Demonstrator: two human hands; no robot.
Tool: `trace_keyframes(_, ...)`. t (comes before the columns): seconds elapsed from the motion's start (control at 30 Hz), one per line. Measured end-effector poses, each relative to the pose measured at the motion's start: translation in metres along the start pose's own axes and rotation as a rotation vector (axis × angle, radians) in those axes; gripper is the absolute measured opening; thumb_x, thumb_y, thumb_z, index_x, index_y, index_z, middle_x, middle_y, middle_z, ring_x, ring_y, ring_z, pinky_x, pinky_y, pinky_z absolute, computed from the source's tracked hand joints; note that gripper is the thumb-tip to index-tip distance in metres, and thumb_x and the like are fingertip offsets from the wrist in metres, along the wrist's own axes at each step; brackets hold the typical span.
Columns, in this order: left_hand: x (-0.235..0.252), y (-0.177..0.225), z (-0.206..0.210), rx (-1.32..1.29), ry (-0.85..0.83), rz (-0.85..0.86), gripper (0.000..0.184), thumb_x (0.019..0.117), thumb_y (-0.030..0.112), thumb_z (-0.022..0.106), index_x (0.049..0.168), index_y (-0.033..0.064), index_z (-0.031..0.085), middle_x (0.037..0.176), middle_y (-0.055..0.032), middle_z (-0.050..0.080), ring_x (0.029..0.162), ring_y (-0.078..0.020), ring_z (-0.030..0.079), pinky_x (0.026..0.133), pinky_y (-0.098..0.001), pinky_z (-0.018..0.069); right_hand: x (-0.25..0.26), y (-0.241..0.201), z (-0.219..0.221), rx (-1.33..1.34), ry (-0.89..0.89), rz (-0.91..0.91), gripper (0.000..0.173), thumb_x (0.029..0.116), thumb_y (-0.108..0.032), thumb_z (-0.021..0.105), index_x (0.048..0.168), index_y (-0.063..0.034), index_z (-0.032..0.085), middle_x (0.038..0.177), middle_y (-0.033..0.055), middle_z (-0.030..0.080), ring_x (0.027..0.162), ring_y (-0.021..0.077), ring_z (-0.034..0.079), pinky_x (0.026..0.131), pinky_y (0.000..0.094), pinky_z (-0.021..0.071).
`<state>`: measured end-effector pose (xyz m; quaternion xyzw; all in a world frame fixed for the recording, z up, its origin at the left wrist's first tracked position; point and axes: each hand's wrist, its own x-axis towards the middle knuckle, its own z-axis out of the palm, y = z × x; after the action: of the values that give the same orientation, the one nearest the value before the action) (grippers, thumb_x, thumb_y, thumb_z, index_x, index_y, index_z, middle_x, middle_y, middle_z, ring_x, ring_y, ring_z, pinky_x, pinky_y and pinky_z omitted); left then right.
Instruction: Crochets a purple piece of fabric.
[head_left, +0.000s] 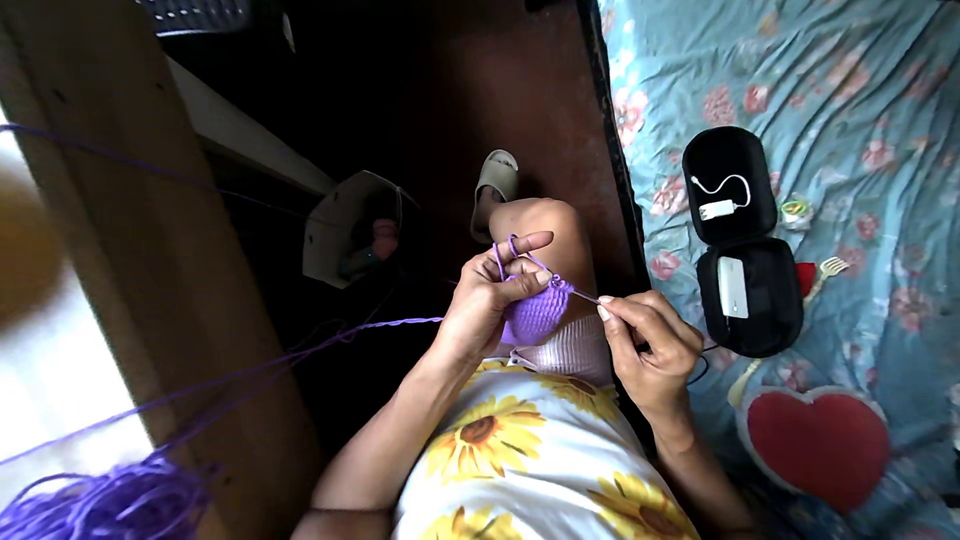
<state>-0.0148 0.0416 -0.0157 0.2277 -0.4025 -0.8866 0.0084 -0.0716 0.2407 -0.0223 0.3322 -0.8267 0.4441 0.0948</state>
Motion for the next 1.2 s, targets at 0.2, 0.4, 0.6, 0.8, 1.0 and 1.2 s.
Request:
trace_keyframes(0.2,0.000,-0.001,-0.001,0.009,-0.008,-0.001,0.037,0.0925,-0.009,0.059,0.127,0.0007,0.065,0.077,-0.0050,0.070,0.063,-0.0069,0.065,0.062,-0.0220,0.0572,0.000,0.001,0.000,-0.071,0.015,-0.050,0.012,0.0922,-0.008,0.068,0.089,-0.0020,0.078,0.076,0.0081,0.066,0.066,0.0068,0.059,0.059,0.0168,0.0471)
trace_keyframes(0.4,0.000,0.000,0.001,0.027,0.002,-0.009,0.037,0.0920,-0.011,0.059,0.127,0.0006,0.065,0.077,-0.0052,0.070,0.063,-0.0070,0.065,0.060,-0.0215,0.0570,-0.001,0.000,-0.003,-0.130,0.015,-0.081,0.013,0.0914,-0.008,0.067,0.089,-0.0033,0.079,0.076,0.0092,0.067,0.068,0.0104,0.062,0.060,0.0195,0.0483)
trace_keyframes(0.6,0.000,-0.001,0.000,0.092,0.001,-0.020,0.037,0.0922,-0.009,0.059,0.127,0.0014,0.065,0.077,-0.0042,0.070,0.063,-0.0065,0.064,0.061,-0.0217,0.0564,-0.002,-0.003,-0.006,-0.249,0.017,-0.122,0.014,0.0901,-0.008,0.067,0.088,-0.0065,0.081,0.075,0.0095,0.069,0.068,0.0145,0.064,0.060,0.0238,0.0498)
trace_keyframes(0.8,0.001,-0.003,-0.002,0.131,-0.006,-0.012,0.035,0.0926,-0.008,0.061,0.126,0.0013,0.065,0.075,-0.0041,0.069,0.062,-0.0069,0.064,0.060,-0.0220,0.0565,-0.002,-0.004,-0.009,-0.318,-0.017,-0.158,0.015,0.0911,-0.009,0.066,0.089,-0.0083,0.081,0.075,0.0095,0.069,0.067,0.0176,0.064,0.059,0.0274,0.0495)
trace_keyframes(1.0,0.000,-0.004,-0.001,0.184,0.013,-0.013,0.035,0.0921,-0.008,0.062,0.125,0.0017,0.066,0.075,-0.0034,0.069,0.061,-0.0062,0.064,0.059,-0.0215,0.0561,0.000,-0.005,-0.012,-0.359,-0.047,-0.177,0.016,0.0909,-0.009,0.066,0.089,-0.0084,0.081,0.075,0.0087,0.068,0.065,0.0187,0.062,0.057,0.0294,0.0479)
trace_keyframes(1.2,-0.001,-0.005,0.000,0.214,0.014,-0.004,0.036,0.0918,-0.008,0.062,0.126,0.0017,0.066,0.072,-0.0028,0.068,0.059,-0.0061,0.063,0.058,-0.0220,0.0558,0.001,-0.004,-0.011,-0.363,-0.061,-0.203,0.016,0.0899,-0.008,0.066,0.088,-0.0087,0.081,0.074,0.0084,0.067,0.065,0.0192,0.061,0.055,0.0300,0.0463)
